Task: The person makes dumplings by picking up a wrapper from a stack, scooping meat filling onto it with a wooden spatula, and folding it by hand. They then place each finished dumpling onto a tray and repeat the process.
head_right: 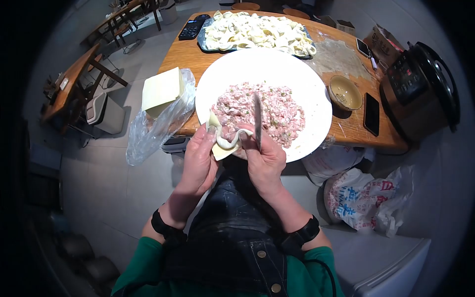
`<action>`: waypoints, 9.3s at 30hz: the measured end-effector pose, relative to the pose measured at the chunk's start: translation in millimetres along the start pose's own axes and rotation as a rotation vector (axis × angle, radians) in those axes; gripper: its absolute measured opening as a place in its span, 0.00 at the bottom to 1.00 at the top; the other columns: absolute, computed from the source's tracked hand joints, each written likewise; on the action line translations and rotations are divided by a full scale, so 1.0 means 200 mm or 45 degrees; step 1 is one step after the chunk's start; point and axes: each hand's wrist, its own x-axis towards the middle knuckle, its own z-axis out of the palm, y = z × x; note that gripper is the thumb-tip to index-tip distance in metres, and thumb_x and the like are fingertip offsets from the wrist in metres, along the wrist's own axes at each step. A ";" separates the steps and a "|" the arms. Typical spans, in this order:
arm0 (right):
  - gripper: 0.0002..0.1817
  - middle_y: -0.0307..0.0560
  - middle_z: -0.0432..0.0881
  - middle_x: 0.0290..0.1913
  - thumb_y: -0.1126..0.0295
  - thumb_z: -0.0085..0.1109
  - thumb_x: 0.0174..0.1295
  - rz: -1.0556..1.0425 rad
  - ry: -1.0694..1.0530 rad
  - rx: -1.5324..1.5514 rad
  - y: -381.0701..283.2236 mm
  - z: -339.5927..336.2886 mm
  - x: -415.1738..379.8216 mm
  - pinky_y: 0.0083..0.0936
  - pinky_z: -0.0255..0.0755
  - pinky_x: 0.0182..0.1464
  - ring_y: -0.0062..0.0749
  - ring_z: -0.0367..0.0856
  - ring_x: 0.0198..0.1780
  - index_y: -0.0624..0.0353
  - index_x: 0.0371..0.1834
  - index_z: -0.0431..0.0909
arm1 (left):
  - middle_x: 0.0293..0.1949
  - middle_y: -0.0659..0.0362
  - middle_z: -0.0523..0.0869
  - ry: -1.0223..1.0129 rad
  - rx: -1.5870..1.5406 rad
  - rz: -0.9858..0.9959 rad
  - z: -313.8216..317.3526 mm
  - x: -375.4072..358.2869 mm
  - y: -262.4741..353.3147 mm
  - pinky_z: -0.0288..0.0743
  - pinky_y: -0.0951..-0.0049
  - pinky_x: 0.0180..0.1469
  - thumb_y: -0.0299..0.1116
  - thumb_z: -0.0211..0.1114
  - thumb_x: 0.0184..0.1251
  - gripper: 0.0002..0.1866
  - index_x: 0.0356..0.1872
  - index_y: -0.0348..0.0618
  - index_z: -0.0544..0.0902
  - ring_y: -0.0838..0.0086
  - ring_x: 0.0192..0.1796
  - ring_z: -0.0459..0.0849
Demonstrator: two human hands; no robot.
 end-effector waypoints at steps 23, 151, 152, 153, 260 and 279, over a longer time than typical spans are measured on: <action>0.27 0.39 0.83 0.32 0.59 0.55 0.64 -0.189 -0.194 -0.461 -0.21 0.00 0.84 0.11 0.61 0.26 0.10 0.63 0.23 0.64 0.61 0.67 | 0.38 0.64 0.81 0.073 2.960 0.889 -0.15 0.25 0.76 0.75 0.69 0.38 0.26 0.67 0.51 0.11 0.38 0.47 0.83 0.69 0.41 0.81; 0.04 0.48 0.76 0.24 0.75 0.55 0.55 -0.754 -0.117 -2.297 -0.41 -1.06 0.65 0.37 0.69 0.27 0.45 0.78 0.27 0.54 0.32 0.79 | 0.55 0.48 0.76 0.161 0.501 -0.044 -0.01 0.04 0.06 0.71 0.66 0.59 0.32 0.54 0.70 0.21 0.59 0.32 0.67 0.65 0.55 0.78; 0.03 0.49 0.76 0.23 0.75 0.54 0.54 -0.735 -0.208 -2.383 -0.40 -1.07 0.69 0.38 0.69 0.27 0.46 0.79 0.28 0.55 0.28 0.77 | 0.53 0.48 0.78 0.119 0.577 -0.077 -0.01 0.03 0.05 0.72 0.67 0.58 0.32 0.55 0.69 0.20 0.58 0.31 0.69 0.65 0.54 0.79; 0.03 0.49 0.76 0.23 0.75 0.54 0.54 -0.734 -0.220 -2.375 -0.40 -1.08 0.71 0.38 0.69 0.27 0.46 0.79 0.28 0.55 0.28 0.77 | 0.50 0.49 0.81 0.145 0.545 -0.033 0.01 0.03 0.04 0.72 0.69 0.57 0.33 0.56 0.69 0.19 0.55 0.31 0.72 0.68 0.52 0.81; 0.28 0.37 0.74 0.21 0.81 0.58 0.43 -0.664 -0.853 -1.719 -0.22 -0.64 0.03 0.28 0.68 0.21 0.31 0.76 0.22 0.49 0.52 0.77 | 0.67 0.49 0.60 -0.019 0.037 -0.728 -0.10 -0.17 -0.12 0.54 0.61 0.71 0.39 0.38 0.75 0.26 0.68 0.36 0.50 0.62 0.68 0.62; 0.27 0.41 0.73 0.18 0.85 0.62 0.40 -0.668 -0.804 -1.349 -0.25 -0.54 -0.17 0.25 0.67 0.21 0.31 0.74 0.19 0.55 0.49 0.79 | 0.65 0.46 0.63 0.021 -0.007 -0.643 -0.08 -0.26 -0.02 0.58 0.58 0.69 0.40 0.39 0.75 0.26 0.66 0.33 0.54 0.58 0.66 0.66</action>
